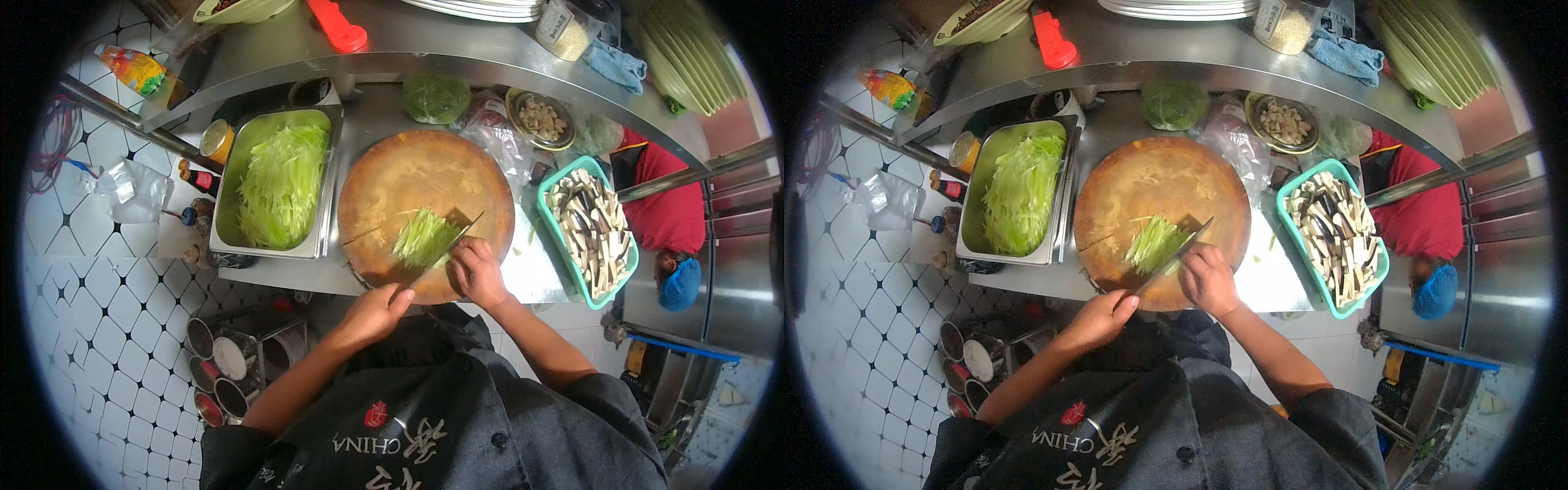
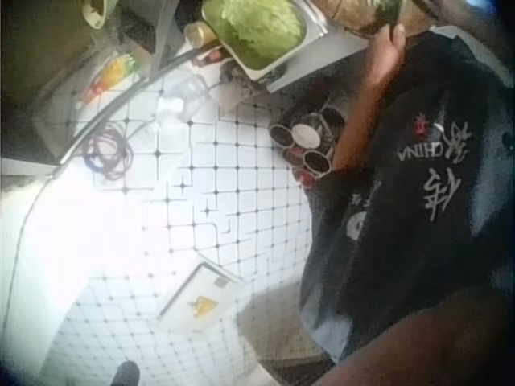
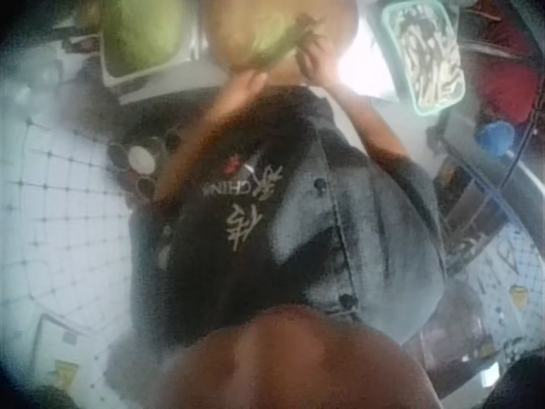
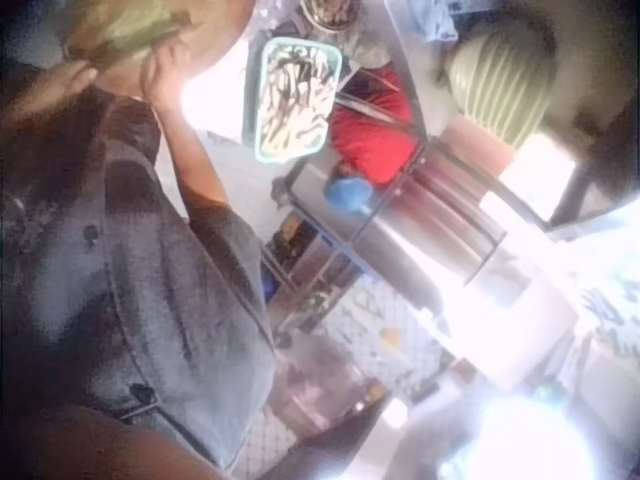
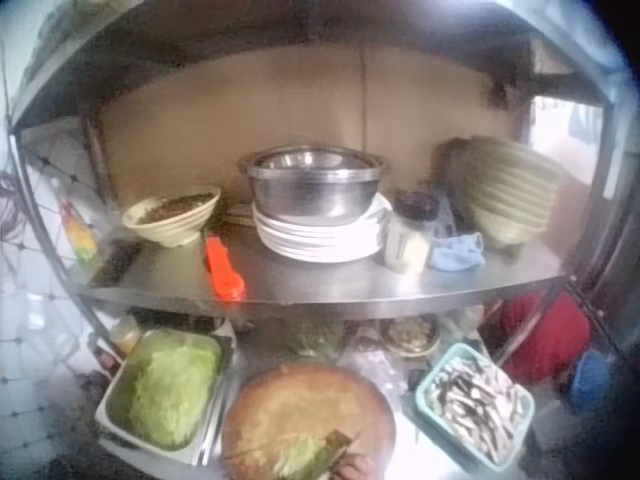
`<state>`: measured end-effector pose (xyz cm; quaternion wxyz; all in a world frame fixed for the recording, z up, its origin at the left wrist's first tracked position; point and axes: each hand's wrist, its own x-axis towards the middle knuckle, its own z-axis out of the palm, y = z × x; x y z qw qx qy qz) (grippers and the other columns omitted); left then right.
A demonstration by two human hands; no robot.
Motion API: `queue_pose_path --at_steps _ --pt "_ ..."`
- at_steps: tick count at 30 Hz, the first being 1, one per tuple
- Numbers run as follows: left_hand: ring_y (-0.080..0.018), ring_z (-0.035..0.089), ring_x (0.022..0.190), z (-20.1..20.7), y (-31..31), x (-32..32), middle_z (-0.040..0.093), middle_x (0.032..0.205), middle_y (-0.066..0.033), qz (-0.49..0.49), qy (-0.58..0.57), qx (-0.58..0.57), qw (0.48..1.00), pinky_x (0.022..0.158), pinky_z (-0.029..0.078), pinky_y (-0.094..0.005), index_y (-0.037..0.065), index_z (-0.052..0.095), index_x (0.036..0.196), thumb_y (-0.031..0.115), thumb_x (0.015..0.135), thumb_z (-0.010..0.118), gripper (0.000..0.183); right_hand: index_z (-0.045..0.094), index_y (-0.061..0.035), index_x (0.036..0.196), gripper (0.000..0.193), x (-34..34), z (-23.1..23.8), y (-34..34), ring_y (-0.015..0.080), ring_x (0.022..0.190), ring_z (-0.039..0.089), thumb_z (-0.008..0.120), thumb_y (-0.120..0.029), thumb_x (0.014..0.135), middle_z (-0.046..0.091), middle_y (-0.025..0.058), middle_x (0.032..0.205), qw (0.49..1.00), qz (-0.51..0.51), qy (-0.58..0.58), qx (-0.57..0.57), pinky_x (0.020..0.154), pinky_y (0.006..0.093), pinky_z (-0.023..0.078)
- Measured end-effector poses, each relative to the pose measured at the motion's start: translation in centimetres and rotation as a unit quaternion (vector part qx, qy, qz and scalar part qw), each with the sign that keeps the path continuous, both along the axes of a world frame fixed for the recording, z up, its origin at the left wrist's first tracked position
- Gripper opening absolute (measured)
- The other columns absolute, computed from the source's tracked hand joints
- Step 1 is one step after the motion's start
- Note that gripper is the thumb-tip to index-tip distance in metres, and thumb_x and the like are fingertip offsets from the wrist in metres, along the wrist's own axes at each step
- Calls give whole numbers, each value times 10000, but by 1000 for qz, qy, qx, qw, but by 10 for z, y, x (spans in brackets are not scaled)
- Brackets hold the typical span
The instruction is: The person slices a green vegetable into thin strips on a wooden cutting board using a large knife. The sliced pieces are transferred into a metal container. The person repeats the slicing process with another piece of the same vegetable.
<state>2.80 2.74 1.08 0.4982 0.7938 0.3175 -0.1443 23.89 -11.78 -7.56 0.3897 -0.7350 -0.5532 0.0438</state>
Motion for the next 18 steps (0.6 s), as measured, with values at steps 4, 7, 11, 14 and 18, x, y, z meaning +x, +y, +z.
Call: queue_pose_path --at_steps 4,7,11,14,18 --pt "-452 647 1007 18 -4 -9 683 1037 -275 14 -56 11 998 873 496 -477 -7 639 1158 465 1039 476 514 679 -49 1073 277 -1 -10 -4 368 1030 588 696 -13 799 619 143 1096 1000 -2 3 -8 886 439 510" --pt "-443 651 986 -6 -5 -7 678 1015 -275 4 -4 2 1000 861 495 -481 -11 635 1133 472 1041 472 518 677 -56 1078 290 -2 -11 -4 365 1022 589 700 -13 791 622 137 1089 1000 -7 -20 -7 875 441 513" --pt "-423 652 969 13 -4 -6 671 999 -269 1 1 13 1000 862 489 -475 -18 627 1112 462 1045 464 512 677 -48 1036 274 -4 -11 -5 381 1005 595 720 2 770 627 155 1098 1000 -7 -6 5 876 445 511" --pt "-437 642 974 17 -2 -7 670 1003 -276 -1 11 -7 1000 864 486 -487 -20 628 1097 463 1046 461 514 677 -46 1044 274 -5 -10 -4 381 1019 597 714 3 777 631 158 1111 1000 -10 -6 0 886 442 511" --pt "-479 631 993 -26 -6 -8 678 1016 -285 14 -31 -6 999 858 488 -509 -15 639 1099 465 1045 465 514 668 -37 1059 263 0 -15 -5 372 1042 595 697 -8 800 628 154 1101 1000 -7 -13 3 904 439 509"
